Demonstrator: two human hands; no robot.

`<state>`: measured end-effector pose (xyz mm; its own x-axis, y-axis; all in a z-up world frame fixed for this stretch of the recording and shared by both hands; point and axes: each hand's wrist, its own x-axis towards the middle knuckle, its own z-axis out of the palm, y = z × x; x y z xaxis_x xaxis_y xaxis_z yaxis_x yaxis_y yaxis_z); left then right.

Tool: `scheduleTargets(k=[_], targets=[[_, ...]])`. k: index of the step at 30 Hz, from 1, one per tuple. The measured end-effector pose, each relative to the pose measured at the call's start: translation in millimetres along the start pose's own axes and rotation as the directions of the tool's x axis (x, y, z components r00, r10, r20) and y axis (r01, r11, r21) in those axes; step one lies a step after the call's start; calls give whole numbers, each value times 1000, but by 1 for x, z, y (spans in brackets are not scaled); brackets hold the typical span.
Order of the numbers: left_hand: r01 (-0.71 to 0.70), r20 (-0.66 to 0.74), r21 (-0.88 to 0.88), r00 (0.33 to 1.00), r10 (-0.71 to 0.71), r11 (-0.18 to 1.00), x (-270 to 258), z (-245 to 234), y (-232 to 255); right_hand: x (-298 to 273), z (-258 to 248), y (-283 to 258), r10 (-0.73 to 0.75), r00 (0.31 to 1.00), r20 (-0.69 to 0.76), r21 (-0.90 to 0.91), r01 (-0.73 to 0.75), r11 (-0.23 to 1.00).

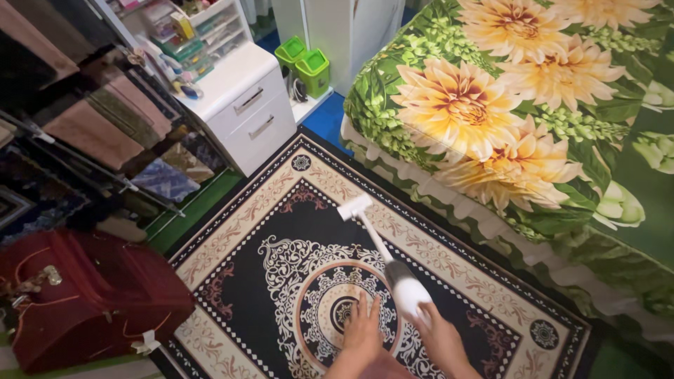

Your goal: The person vacuums the floor, moving the vacuum head across a rug and the hard floor around the bed and a white cabinet.

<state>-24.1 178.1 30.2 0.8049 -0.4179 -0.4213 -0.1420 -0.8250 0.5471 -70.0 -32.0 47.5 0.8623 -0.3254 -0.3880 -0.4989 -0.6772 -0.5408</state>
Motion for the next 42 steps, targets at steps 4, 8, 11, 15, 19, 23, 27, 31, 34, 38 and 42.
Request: scheduleTargets(k=[4,8,11,15,19,23,27,31,34,38,42], targets=[[7,-41,5,999,-7,1000,3,-2,7,76,26,-33,88,993,77,69,-94,993],[-7,-91,-21,996,5,1000,-8,-1,8,149,43,-36,-123,989,-77,-14,122,992],[-30,-144,15,989,32,999,-13,4,6,158,21,-39,-45,999,-5,-51,45,998],[-25,-80,37,996,28,999,-13,13,5,113,-27,-33,-3,1000,-11,-93,2,996],[-53,-151,60,987,61,997,-10,18,9,28,-68,9,103,994,43,-146,-96,985],[-20,-121,2,992,20,1000,-11,17,18,-29,-62,55,67,997,39,-165,-60,985],[4,-111,3,994,-4,1000,-13,24,15,-23,-37,59,140,988,62,-137,-130,982],[-13,-186,31,982,18,999,-10,37,8,33,-45,40,-87,995,-53,-8,86,996],[-6,-213,31,977,12,1000,-17,52,17,76,-52,-3,-5,1000,-26,-1,5,1000],[13,-191,-20,982,-17,1000,-16,46,36,94,-52,-42,118,974,195,132,-145,981],[-10,-180,32,983,16,999,-31,42,48,75,-36,-8,-42,995,88,196,24,980]])
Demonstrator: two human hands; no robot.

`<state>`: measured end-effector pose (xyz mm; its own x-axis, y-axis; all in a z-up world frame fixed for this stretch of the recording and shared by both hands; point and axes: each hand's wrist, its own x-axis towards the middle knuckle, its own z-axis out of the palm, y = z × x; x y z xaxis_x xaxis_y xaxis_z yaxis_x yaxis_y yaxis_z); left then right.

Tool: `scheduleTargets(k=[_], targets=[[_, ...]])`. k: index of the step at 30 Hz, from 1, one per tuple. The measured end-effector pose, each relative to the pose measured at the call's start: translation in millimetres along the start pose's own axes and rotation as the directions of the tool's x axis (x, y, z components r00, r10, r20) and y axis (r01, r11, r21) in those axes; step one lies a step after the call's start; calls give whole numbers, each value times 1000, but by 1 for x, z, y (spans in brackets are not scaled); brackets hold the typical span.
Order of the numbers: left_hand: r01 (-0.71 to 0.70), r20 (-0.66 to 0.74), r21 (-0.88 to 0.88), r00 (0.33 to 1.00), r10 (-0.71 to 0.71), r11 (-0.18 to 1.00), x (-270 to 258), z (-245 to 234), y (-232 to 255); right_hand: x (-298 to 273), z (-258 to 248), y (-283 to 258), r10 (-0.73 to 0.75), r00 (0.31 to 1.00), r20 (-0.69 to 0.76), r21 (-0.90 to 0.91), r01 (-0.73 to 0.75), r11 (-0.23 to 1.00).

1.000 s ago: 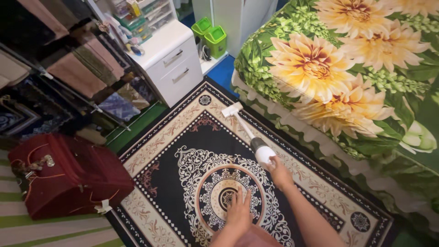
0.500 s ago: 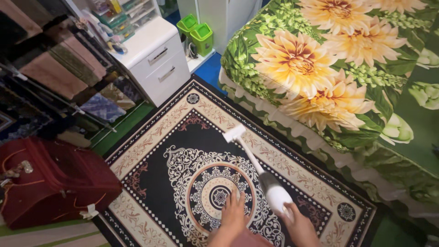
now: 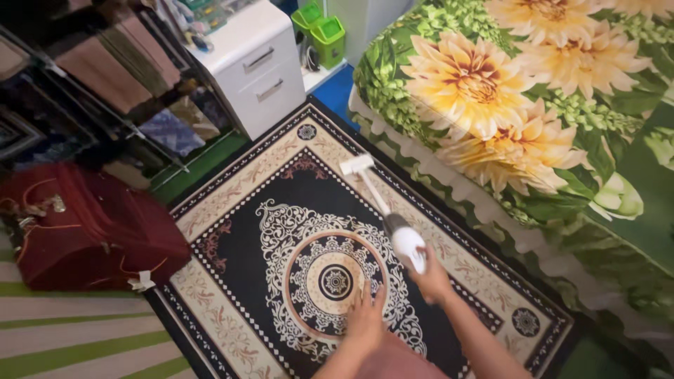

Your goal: The person vacuums the floor, moving the vacuum head across a rug and the hard floor around the bed and a white cabinet.

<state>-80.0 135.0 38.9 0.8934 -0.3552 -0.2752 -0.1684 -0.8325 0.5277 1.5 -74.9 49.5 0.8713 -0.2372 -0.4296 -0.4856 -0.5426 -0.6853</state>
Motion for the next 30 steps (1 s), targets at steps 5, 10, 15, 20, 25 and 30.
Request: scheduleTargets(k=[5,10,15,20,25,30], targets=[[116,108,-66,988,-108,991,-15,-3,1,-95,-30,76,85,994,73,-216,-67,974],[103,44,-76,994,-100,992,-38,0,-25,-150,-33,112,4,984,180,-116,17,993],[127,-24,-72,991,-129,989,-56,9,-30,-133,-8,64,13,999,30,-230,-5,973],[207,90,-98,976,-198,974,-71,-9,-10,-28,30,20,-164,986,5,-208,162,965],[210,-50,-183,974,-223,960,-87,-21,15,56,60,-13,-301,954,-7,-235,291,927],[224,-66,-183,969,-240,957,-76,-24,41,29,47,9,-264,961,77,-230,275,934]])
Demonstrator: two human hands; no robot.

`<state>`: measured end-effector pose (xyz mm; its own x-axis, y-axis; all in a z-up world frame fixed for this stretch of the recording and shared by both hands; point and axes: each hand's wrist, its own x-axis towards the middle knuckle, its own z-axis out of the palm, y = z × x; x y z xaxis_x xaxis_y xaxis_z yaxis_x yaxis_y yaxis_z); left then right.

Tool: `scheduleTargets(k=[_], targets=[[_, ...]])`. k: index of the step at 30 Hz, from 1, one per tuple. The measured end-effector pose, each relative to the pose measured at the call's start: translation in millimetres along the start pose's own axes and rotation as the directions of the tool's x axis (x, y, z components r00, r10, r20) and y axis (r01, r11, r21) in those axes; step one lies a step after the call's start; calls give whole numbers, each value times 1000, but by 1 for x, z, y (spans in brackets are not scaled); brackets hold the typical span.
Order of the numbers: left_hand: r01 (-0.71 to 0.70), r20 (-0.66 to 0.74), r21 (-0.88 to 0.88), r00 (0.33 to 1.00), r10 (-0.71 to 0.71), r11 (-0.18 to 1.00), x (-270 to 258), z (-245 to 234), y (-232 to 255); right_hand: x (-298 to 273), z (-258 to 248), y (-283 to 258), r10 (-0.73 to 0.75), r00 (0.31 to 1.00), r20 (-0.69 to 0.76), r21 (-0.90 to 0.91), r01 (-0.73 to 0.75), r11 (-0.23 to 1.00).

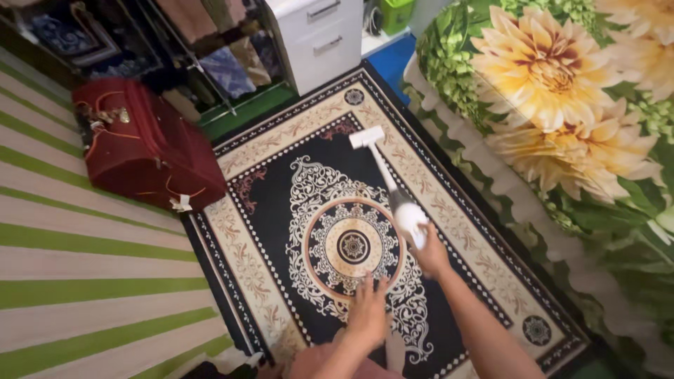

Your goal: The person vacuums the floor, moving the vacuum head across a rug and the hard floor around the bed and a white cabinet.

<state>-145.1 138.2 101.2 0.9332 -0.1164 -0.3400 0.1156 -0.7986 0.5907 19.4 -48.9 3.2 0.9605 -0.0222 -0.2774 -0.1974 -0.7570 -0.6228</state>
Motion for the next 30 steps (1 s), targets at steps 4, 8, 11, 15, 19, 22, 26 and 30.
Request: scheduleTargets(k=[4,8,11,15,19,22,26,30], targets=[[-13,47,-64,999,16,998,4,15,26,-87,-43,38,133,985,107,-30,-130,991],[-33,18,-83,999,34,996,11,32,34,-157,-84,91,265,917,300,-47,-263,964],[-15,49,-86,999,19,996,15,35,33,-161,-77,111,208,931,299,-35,-207,978],[115,99,-87,989,-106,990,27,30,34,-120,-73,85,198,950,242,-121,-173,977],[79,-64,-93,994,-85,992,29,25,29,-35,-53,50,-196,975,109,44,192,980],[118,-77,-99,989,-126,988,24,27,28,32,-17,27,-87,982,171,-17,91,996],[176,-97,-78,978,-184,981,27,28,25,59,12,10,-60,977,204,-29,67,997],[191,-115,-97,973,-201,977,25,33,22,2,5,6,-11,968,252,90,-12,996]])
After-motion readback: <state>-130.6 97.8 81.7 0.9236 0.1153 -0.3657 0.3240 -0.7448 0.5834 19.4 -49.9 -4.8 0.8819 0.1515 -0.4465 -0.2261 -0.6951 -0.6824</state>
